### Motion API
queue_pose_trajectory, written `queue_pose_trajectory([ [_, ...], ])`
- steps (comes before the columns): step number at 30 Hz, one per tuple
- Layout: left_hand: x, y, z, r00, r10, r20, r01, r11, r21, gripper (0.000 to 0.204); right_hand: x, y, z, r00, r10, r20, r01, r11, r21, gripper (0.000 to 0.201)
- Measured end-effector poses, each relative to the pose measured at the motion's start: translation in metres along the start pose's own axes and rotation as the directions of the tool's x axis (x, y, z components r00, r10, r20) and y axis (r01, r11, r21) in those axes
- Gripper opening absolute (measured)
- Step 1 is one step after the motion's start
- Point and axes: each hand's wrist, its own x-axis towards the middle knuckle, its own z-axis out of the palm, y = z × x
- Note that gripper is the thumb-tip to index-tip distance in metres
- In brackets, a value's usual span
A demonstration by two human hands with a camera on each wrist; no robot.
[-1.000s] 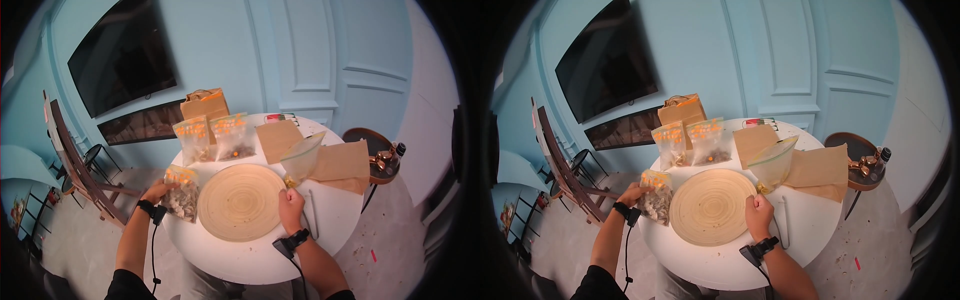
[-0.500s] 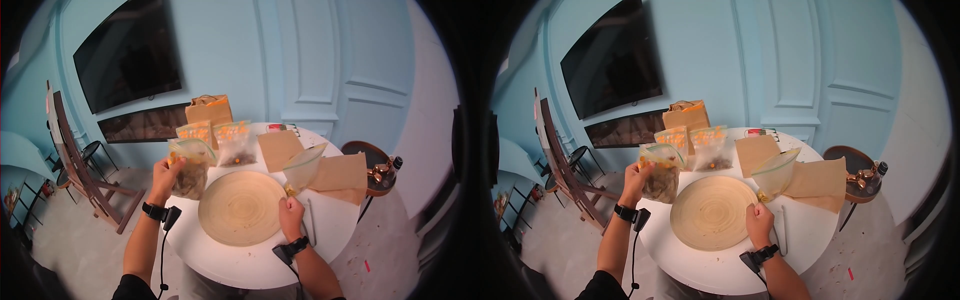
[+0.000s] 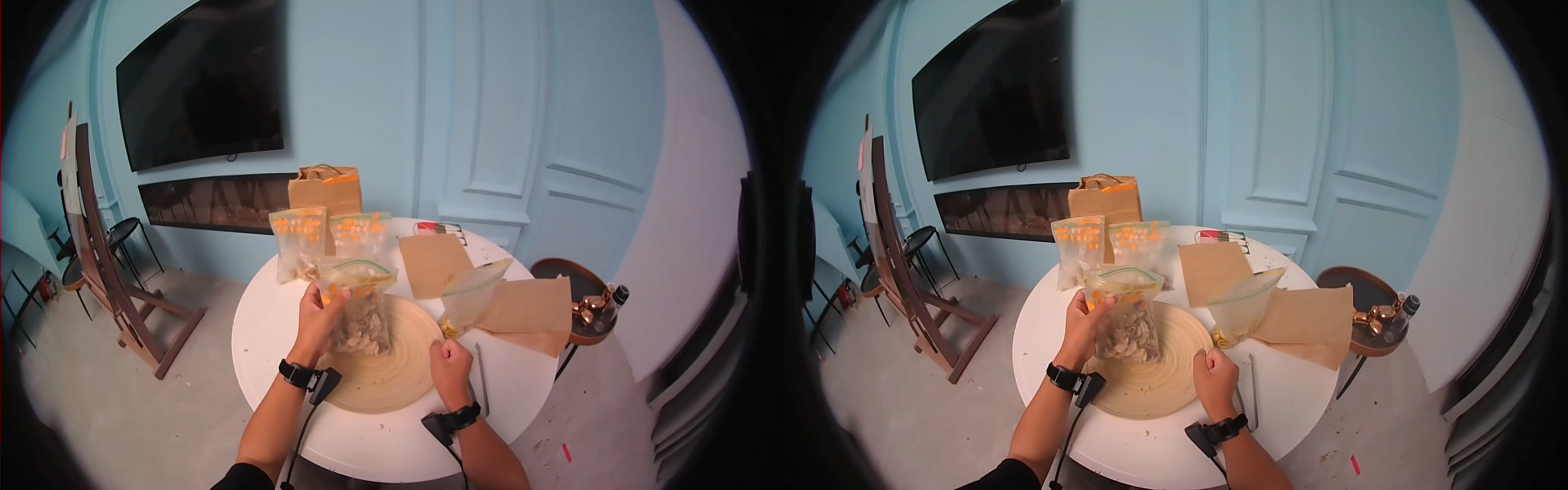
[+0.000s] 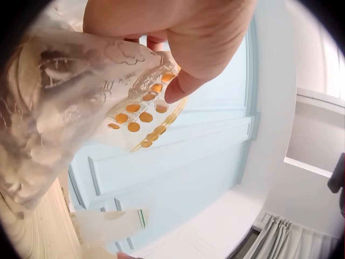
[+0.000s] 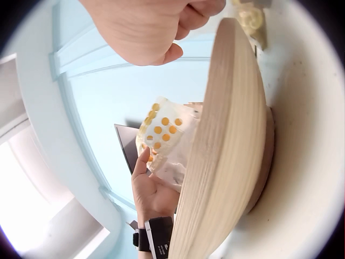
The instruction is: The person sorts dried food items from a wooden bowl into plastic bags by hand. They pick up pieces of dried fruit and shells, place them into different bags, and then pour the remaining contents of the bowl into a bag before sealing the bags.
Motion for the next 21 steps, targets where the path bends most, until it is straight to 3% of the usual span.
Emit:
queue_pose_trajectory([
  [3, 0.001, -0.001, -0.009, 0.997, 0.010, -0.075, -0.010, 1.000, 0.004, 0.061, 0.009, -0.024, -0.010, 0.998, -0.064, 0.021, 0.065, 0.996, -0.067, 0.042],
  [6, 0.013, 0.009, -0.026, 0.985, -0.127, -0.119, 0.117, 0.989, -0.089, 0.070, 0.049, -0.073, -0.013, 0.959, -0.158, 0.236, 0.191, 0.973, -0.126, 0.042],
  [7, 0.016, 0.018, -0.020, 0.982, -0.148, -0.116, 0.134, 0.984, -0.121, 0.063, 0.062, -0.086, -0.008, 0.949, -0.137, 0.282, 0.166, 0.983, -0.079, 0.039],
  [9, 0.027, 0.020, -0.028, 0.984, -0.178, -0.011, 0.178, 0.984, 0.024, 0.056, 0.085, -0.103, 0.001, 0.923, -0.110, 0.368, 0.116, 0.993, 0.007, 0.033],
  [12, 0.032, 0.024, -0.027, 0.977, -0.194, 0.082, 0.180, 0.971, 0.158, 0.044, 0.096, -0.091, 0.029, 0.894, -0.009, 0.449, 0.029, 0.999, -0.037, 0.022],
  [15, 0.034, 0.011, -0.033, 0.978, -0.160, 0.131, 0.121, 0.956, 0.267, 0.049, 0.096, -0.075, 0.041, 0.846, -0.251, 0.471, 0.396, 0.887, -0.237, 0.050],
  [18, 0.028, 0.015, -0.029, 0.992, -0.035, 0.121, -0.006, 0.945, 0.326, 0.058, 0.104, -0.059, 0.049, 0.773, -0.181, 0.608, 0.380, 0.899, -0.216, 0.067],
  [20, 0.032, 0.003, -0.035, 0.991, -0.004, 0.131, -0.050, 0.912, 0.408, 0.068, 0.108, -0.048, 0.058, 0.738, -0.137, 0.660, 0.371, 0.900, -0.228, 0.065],
  [21, 0.034, 0.000, -0.035, 0.999, -0.022, 0.042, 0.003, 0.916, 0.401, 0.072, 0.107, -0.044, 0.060, 0.721, -0.111, 0.684, 0.364, 0.900, -0.237, 0.064],
])
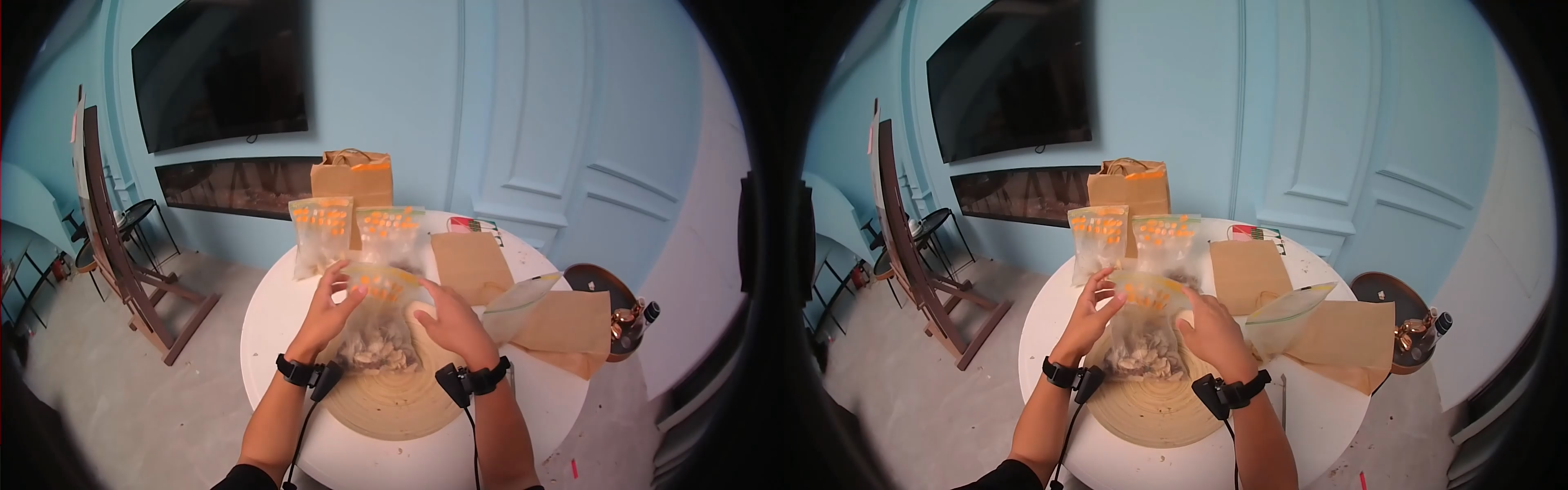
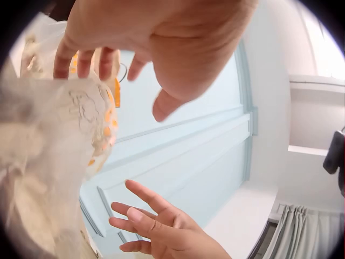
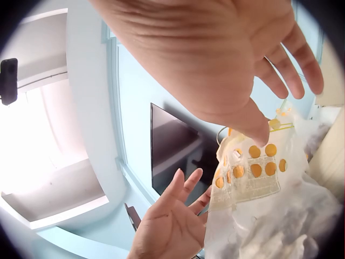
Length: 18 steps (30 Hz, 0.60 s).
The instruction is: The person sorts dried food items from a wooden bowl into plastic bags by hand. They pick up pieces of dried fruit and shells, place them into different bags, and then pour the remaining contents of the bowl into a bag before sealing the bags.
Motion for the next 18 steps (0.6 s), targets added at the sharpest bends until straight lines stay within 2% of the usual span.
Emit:
queue_pose_trajectory([
  [2, 0.005, -0.004, 0.004, 0.984, -0.104, -0.145, 0.100, 0.994, -0.036, 0.081, -0.005, -0.004, 0.003, 0.997, 0.057, 0.043, -0.053, 0.995, -0.088, 0.061],
  [5, 0.019, -0.011, -0.001, 0.932, -0.334, -0.144, 0.278, 0.910, -0.309, 0.092, -0.009, -0.003, 0.002, 0.994, 0.073, 0.081, -0.061, 0.989, -0.137, 0.059],
  [8, 0.027, -0.015, 0.002, 0.909, -0.381, -0.169, 0.341, 0.913, -0.222, 0.082, -0.008, -0.009, -0.006, 0.990, 0.091, 0.103, -0.075, 0.985, -0.153, 0.059],
  [10, 0.036, -0.039, 0.002, 0.914, -0.398, -0.073, 0.358, 0.879, -0.315, 0.073, -0.010, -0.011, -0.010, 0.988, 0.106, 0.115, -0.089, 0.985, -0.148, 0.059],
  [11, 0.036, -0.039, 0.004, 0.916, -0.400, -0.024, 0.365, 0.858, -0.360, 0.069, -0.011, -0.011, -0.013, 0.987, 0.105, 0.118, -0.089, 0.987, -0.138, 0.060],
  [14, 0.033, -0.036, 0.001, 0.932, -0.362, -0.007, 0.338, 0.876, -0.344, 0.052, -0.010, -0.007, -0.018, 0.990, 0.110, 0.090, -0.098, 0.987, -0.126, 0.062],
  [17, 0.030, -0.037, -0.008, 0.982, -0.177, 0.067, 0.189, 0.924, -0.332, 0.040, -0.011, -0.009, -0.023, 0.997, 0.079, 0.020, -0.078, 0.996, -0.049, 0.068],
  [18, 0.023, -0.025, -0.006, 0.989, -0.114, 0.098, 0.144, 0.909, -0.391, 0.038, -0.011, -0.010, -0.024, 0.998, 0.064, -0.009, -0.064, 0.998, -0.014, 0.070],
])
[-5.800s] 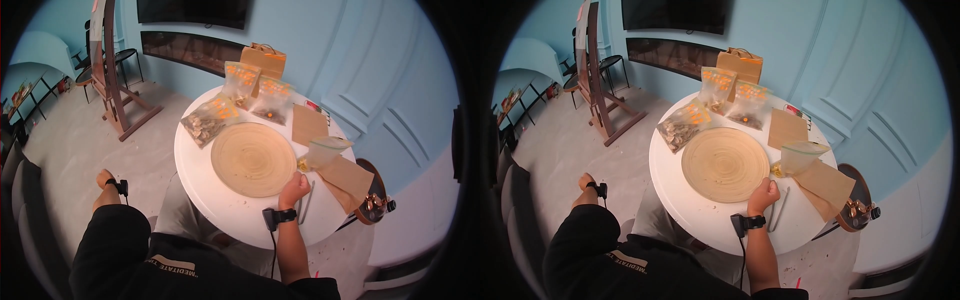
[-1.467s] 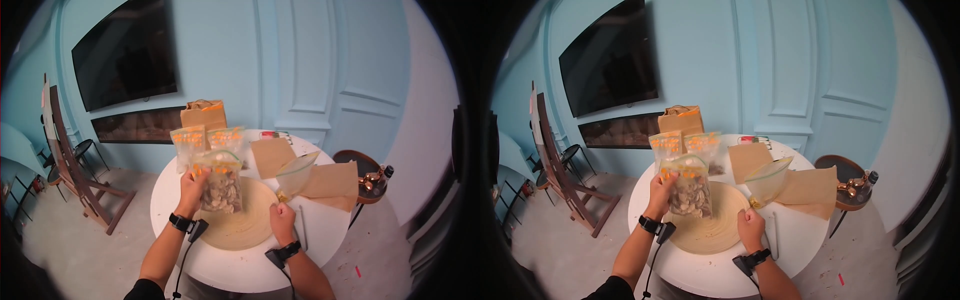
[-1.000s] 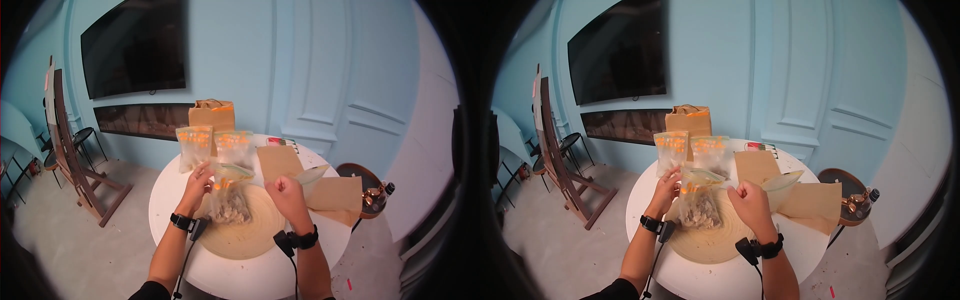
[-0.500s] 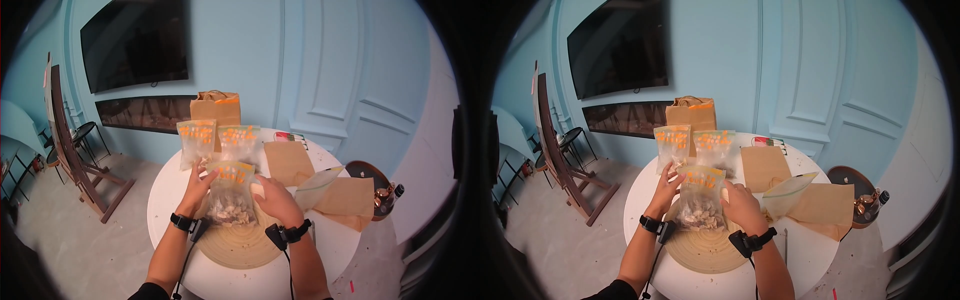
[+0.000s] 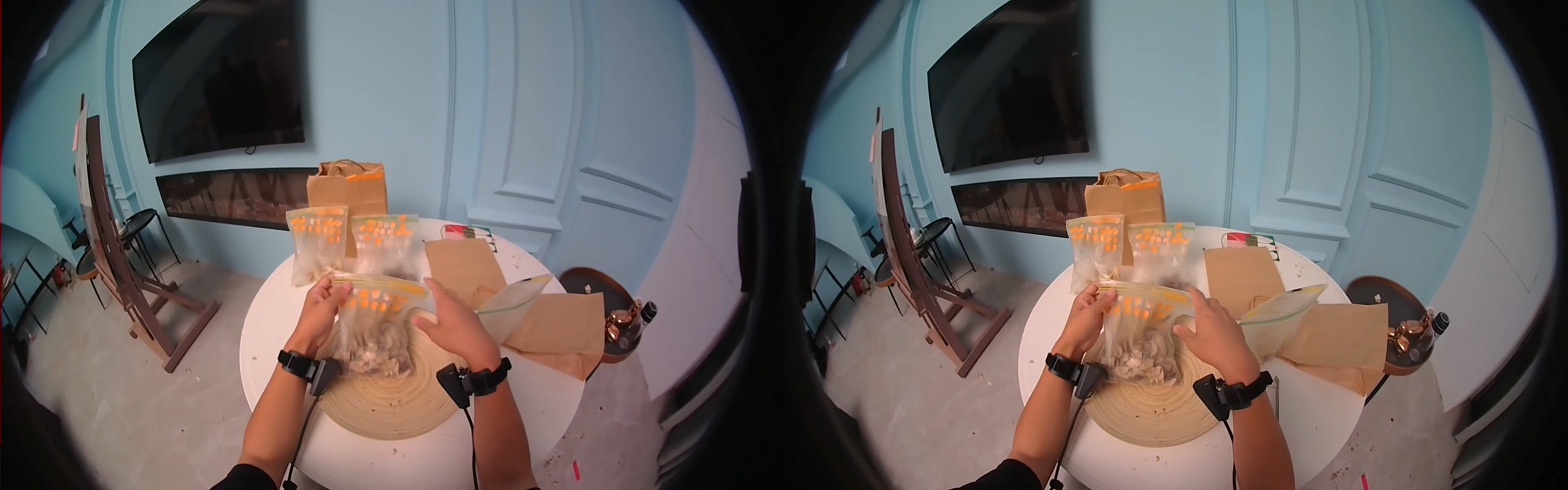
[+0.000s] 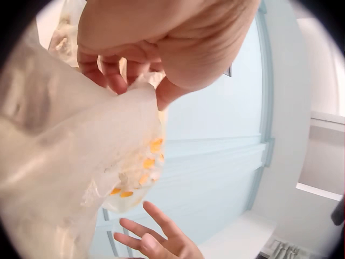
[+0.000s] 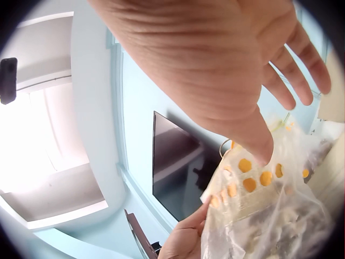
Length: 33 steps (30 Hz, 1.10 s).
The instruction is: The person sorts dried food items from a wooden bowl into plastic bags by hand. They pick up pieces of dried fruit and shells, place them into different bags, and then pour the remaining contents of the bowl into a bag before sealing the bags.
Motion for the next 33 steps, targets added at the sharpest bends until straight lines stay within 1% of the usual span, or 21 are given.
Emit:
queue_pose_trajectory([
  [2, -0.022, 0.020, 0.015, 0.990, 0.101, 0.096, -0.088, 0.988, -0.124, 0.034, 0.003, 0.010, 0.008, 0.978, -0.126, -0.166, 0.141, 0.987, 0.082, 0.072],
  [3, -0.027, 0.024, 0.017, 0.987, 0.111, 0.114, -0.094, 0.986, -0.140, 0.034, 0.004, 0.011, 0.009, 0.951, -0.181, -0.249, 0.215, 0.970, 0.113, 0.073],
  [5, -0.034, 0.027, 0.017, 0.981, 0.128, 0.148, -0.101, 0.979, -0.176, 0.033, 0.000, 0.000, -0.008, 0.976, -0.173, -0.136, 0.202, 0.947, 0.248, 0.061],
  [6, -0.036, 0.027, 0.017, 0.982, 0.146, 0.118, -0.129, 0.982, -0.136, 0.030, -0.002, -0.009, -0.019, 0.982, -0.172, -0.077, 0.188, 0.931, 0.314, 0.056],
  [9, -0.043, 0.028, 0.015, 0.974, 0.223, 0.027, -0.223, 0.975, 0.000, 0.024, -0.009, -0.026, -0.039, 0.999, -0.054, 0.001, 0.050, 0.938, 0.344, 0.034],
  [11, -0.048, 0.031, 0.010, 0.956, 0.293, -0.020, -0.289, 0.952, 0.102, 0.024, -0.011, -0.027, -0.041, 0.996, -0.054, -0.065, 0.073, 0.936, 0.345, 0.027],
  [12, -0.050, 0.033, 0.011, 0.947, 0.319, -0.028, -0.315, 0.944, 0.095, 0.023, -0.013, -0.027, -0.041, 0.994, -0.052, -0.098, 0.083, 0.935, 0.345, 0.024],
  [14, -0.055, 0.039, 0.014, 0.928, 0.369, -0.048, -0.365, 0.927, 0.081, 0.022, -0.016, -0.033, -0.044, 0.990, -0.063, -0.125, 0.099, 0.947, 0.305, 0.025],
  [15, -0.054, 0.038, 0.014, 0.927, 0.372, -0.043, -0.367, 0.926, 0.092, 0.021, -0.018, -0.036, -0.045, 0.988, -0.069, -0.136, 0.106, 0.953, 0.284, 0.025],
  [18, -0.052, 0.032, 0.008, 0.925, 0.380, -0.017, -0.374, 0.916, 0.145, 0.021, -0.019, -0.039, -0.049, 0.992, -0.075, -0.102, 0.092, 0.979, 0.180, 0.026],
  [20, -0.050, 0.032, 0.006, 0.919, 0.392, 0.025, -0.389, 0.898, 0.208, 0.022, -0.022, -0.037, -0.051, 0.994, -0.099, -0.045, 0.105, 0.981, 0.162, 0.026],
  [21, -0.053, 0.036, 0.008, 0.928, 0.371, 0.042, -0.371, 0.905, 0.209, 0.021, -0.022, -0.037, -0.050, 0.994, -0.111, -0.019, 0.113, 0.982, 0.154, 0.026],
  [23, -0.061, 0.047, 0.016, 0.943, 0.324, 0.080, -0.333, 0.918, 0.213, 0.019, -0.022, -0.040, -0.047, 0.983, -0.180, -0.027, 0.181, 0.980, 0.084, 0.025],
  [24, -0.061, 0.046, 0.015, 0.936, 0.339, 0.098, -0.353, 0.908, 0.228, 0.017, -0.021, -0.041, -0.045, 0.976, -0.215, -0.033, 0.216, 0.975, 0.050, 0.025],
  [26, -0.059, 0.043, 0.012, 0.919, 0.368, 0.138, -0.392, 0.883, 0.257, 0.014, -0.020, -0.044, -0.043, 0.962, -0.272, -0.033, 0.273, 0.961, 0.051, 0.023],
  [27, -0.059, 0.044, 0.012, 0.920, 0.372, 0.124, -0.392, 0.881, 0.264, 0.013, -0.018, -0.045, -0.042, 0.954, -0.299, -0.034, 0.300, 0.952, 0.053, 0.023],
  [30, -0.060, 0.044, 0.014, 0.918, 0.385, 0.097, -0.397, 0.875, 0.276, 0.011, -0.019, -0.051, -0.040, 0.942, -0.319, -0.102, 0.326, 0.944, 0.051, 0.017],
  [33, -0.061, 0.042, 0.012, 0.912, 0.399, 0.095, -0.409, 0.867, 0.283, 0.012, -0.018, -0.052, -0.035, 0.904, -0.381, -0.196, 0.381, 0.924, -0.040, 0.011],
])
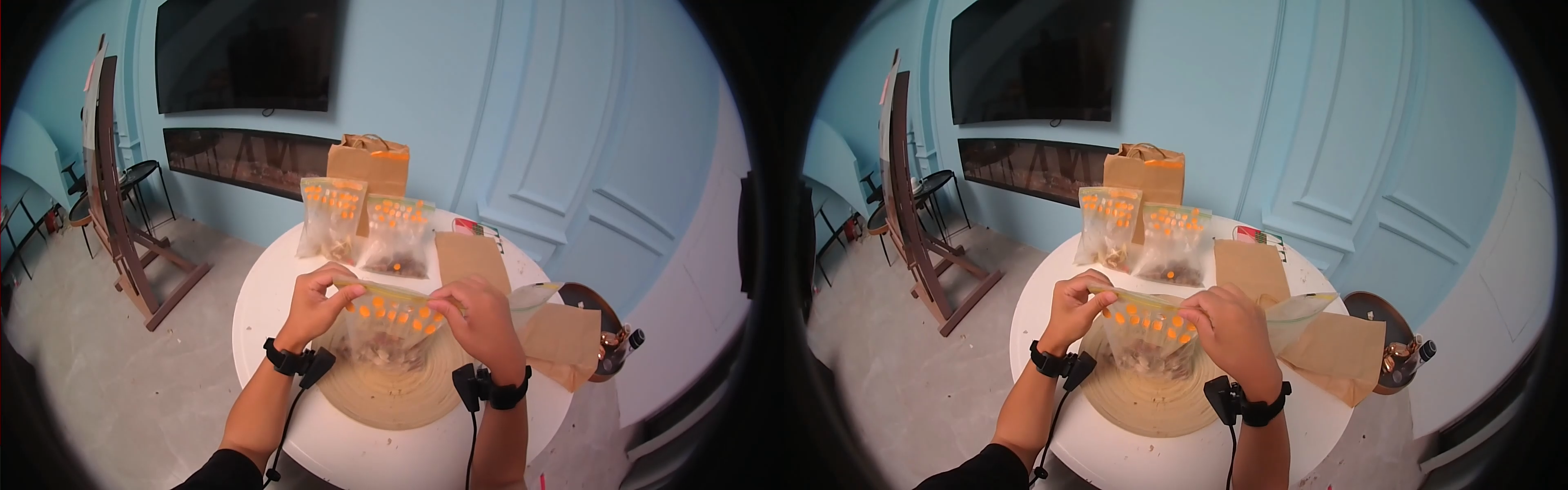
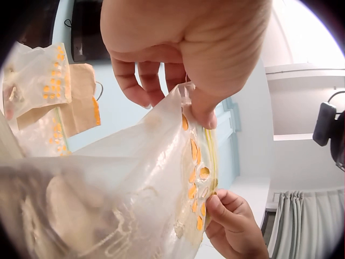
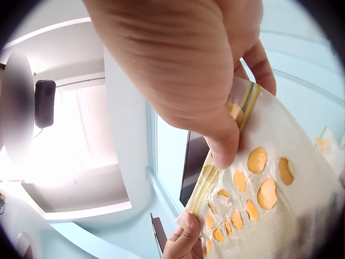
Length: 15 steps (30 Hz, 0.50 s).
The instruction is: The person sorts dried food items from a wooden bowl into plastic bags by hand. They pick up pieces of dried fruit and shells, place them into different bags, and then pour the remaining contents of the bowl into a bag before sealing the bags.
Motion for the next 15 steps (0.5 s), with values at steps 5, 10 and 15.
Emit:
queue_pose_trajectory([
  [5, -0.001, 0.007, 0.004, 0.998, 0.046, -0.045, -0.046, 0.999, 0.017, 0.014, 0.004, -0.003, 0.006, 0.998, -0.063, -0.030, 0.061, 0.997, -0.052, 0.009],
  [10, -0.004, 0.013, 0.006, 0.999, -0.022, 0.023, 0.023, 1.000, -0.019, 0.013, 0.000, -0.010, 0.003, 0.987, -0.142, -0.073, 0.129, 0.979, -0.156, 0.015],
  [15, -0.004, 0.019, 0.014, 0.993, 0.050, 0.104, -0.046, 0.998, -0.034, 0.014, 0.002, -0.024, 0.014, 0.981, -0.192, 0.003, 0.191, 0.974, -0.122, 0.016],
])
